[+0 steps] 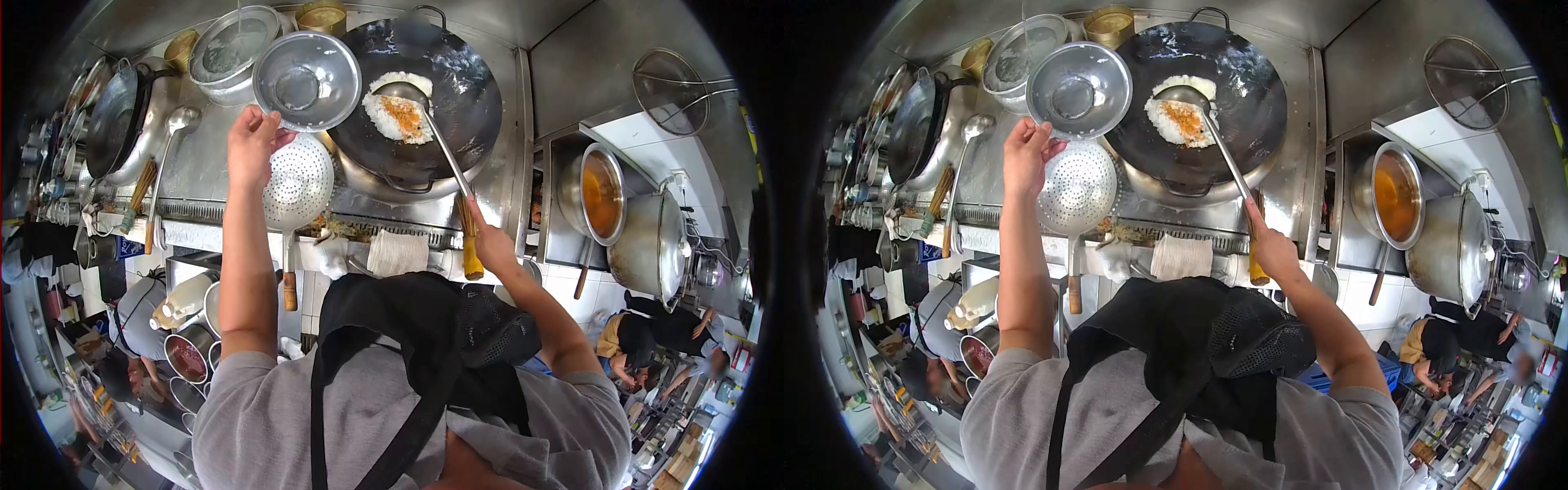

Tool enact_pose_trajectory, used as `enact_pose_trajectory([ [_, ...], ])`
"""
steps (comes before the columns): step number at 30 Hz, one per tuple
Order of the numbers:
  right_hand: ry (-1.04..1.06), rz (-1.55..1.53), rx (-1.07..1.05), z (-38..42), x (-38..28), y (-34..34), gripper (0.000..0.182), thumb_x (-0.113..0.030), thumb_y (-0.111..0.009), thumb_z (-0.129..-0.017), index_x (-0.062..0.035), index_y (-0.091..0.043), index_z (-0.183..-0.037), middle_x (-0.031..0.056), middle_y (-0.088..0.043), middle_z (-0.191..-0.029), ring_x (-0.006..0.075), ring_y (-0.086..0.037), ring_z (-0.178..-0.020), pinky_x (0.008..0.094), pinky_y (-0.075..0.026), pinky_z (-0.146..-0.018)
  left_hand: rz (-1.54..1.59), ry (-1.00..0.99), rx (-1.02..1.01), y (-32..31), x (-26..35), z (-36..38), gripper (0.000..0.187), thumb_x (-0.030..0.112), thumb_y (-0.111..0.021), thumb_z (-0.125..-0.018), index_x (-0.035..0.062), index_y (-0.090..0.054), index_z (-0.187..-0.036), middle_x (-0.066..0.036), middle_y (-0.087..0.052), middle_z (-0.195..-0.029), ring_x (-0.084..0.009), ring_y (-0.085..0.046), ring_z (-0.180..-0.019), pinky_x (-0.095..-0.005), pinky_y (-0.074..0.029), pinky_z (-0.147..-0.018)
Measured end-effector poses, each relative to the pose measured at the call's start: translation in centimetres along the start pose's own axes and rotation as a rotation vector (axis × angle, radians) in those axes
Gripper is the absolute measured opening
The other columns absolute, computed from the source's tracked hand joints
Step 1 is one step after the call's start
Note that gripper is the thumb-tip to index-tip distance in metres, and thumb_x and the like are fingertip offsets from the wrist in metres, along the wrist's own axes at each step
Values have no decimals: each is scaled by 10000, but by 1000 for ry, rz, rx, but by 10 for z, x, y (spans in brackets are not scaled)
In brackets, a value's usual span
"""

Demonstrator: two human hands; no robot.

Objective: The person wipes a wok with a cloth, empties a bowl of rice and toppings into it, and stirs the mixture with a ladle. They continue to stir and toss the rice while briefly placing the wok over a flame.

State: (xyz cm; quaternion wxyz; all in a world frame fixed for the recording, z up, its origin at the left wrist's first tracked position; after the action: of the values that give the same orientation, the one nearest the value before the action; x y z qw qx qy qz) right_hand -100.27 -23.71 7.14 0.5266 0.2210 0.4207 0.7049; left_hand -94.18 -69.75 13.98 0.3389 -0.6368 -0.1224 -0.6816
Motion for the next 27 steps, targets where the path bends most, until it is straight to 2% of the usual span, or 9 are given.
enact_pose_trajectory([
  [6,48,130,158,-17,-16,-5,868,-56,-500,-878,-367,-17,-1528,288,-655,-864,414,-666,-811,515,-528,-722,-9,-27,-31,-7,4,-6,191,65,-604,-928,70,-467,-795,-36,-558,-803,-142,-597,-689,-324,-583,-676],
  [8,103,-568,-134,-14,-22,-1,837,-85,-519,-896,-385,-53,-1523,312,-648,-907,438,-652,-822,517,-515,-781,-13,-37,-12,-8,9,-3,183,67,-606,-928,67,-473,-801,-39,-567,-815,-145,-605,-698,-323,-585,-684],
  [11,160,-223,95,0,-26,42,789,-122,-519,-913,-406,-93,-1513,311,-647,-927,455,-636,-817,528,-487,-816,7,-61,-26,-2,9,-2,163,60,-600,-927,62,-484,-813,-45,-579,-823,-145,-612,-699,-319,-586,-679],
  [12,80,-199,58,9,-29,50,781,-119,-509,-911,-425,-107,-1507,292,-650,-876,454,-630,-783,544,-473,-781,11,-59,-31,-1,9,-1,163,60,-600,-927,62,-484,-813,-45,-579,-823,-145,-612,-699,-319,-586,-679],
  [16,72,-241,183,34,-44,85,788,-112,-504,-906,-424,-104,-1509,275,-633,-758,437,-634,-704,528,-487,-728,33,-42,-8,11,0,1,160,54,-598,-924,50,-489,-806,-54,-588,-818,-142,-612,-682,-309,-590,-663],
  [21,-54,-252,190,0,-30,51,835,-76,-519,-888,-427,-89,-1512,303,-628,-771,445,-649,-753,522,-493,-750,21,-24,-5,12,-20,1,151,65,-609,-923,73,-504,-816,-29,-585,-807,-132,-618,-670,-291,-578,-656],
  [23,77,-81,156,-31,-17,42,847,-67,-515,-887,-436,-74,-1509,304,-645,-871,449,-647,-854,528,-483,-809,-75,-119,-38,3,-24,-6,163,59,-603,-924,74,-507,-793,-29,-576,-809,-133,-608,-667,-276,-577,-639],
  [25,157,-190,179,-19,-20,74,846,-72,-508,-883,-443,-72,-1505,300,-643,-975,452,-629,-928,535,-469,-856,-175,-168,-38,-7,-15,-11,179,71,-620,-898,55,-495,-771,-80,-580,-841,-131,-613,-686,-297,-559,-607],
  [27,117,-57,221,7,-15,93,834,-79,-511,-877,-446,-98,-1502,286,-649,-969,450,-630,-894,524,-476,-856,-799,-533,86,-24,24,-9,173,79,-655,-834,32,-493,-791,-155,-616,-947,-208,-661,-754,-374,-538,-641],
])
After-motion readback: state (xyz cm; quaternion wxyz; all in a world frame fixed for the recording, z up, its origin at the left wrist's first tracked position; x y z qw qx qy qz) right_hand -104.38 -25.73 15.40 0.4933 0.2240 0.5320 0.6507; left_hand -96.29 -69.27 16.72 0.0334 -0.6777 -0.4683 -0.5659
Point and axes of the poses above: each hand's wrist, its own z-axis away from the middle knuckle, its own y-axis out of the back of the hand, x = y × z, the point moved 8 cm from there along -z, towards the middle knuckle
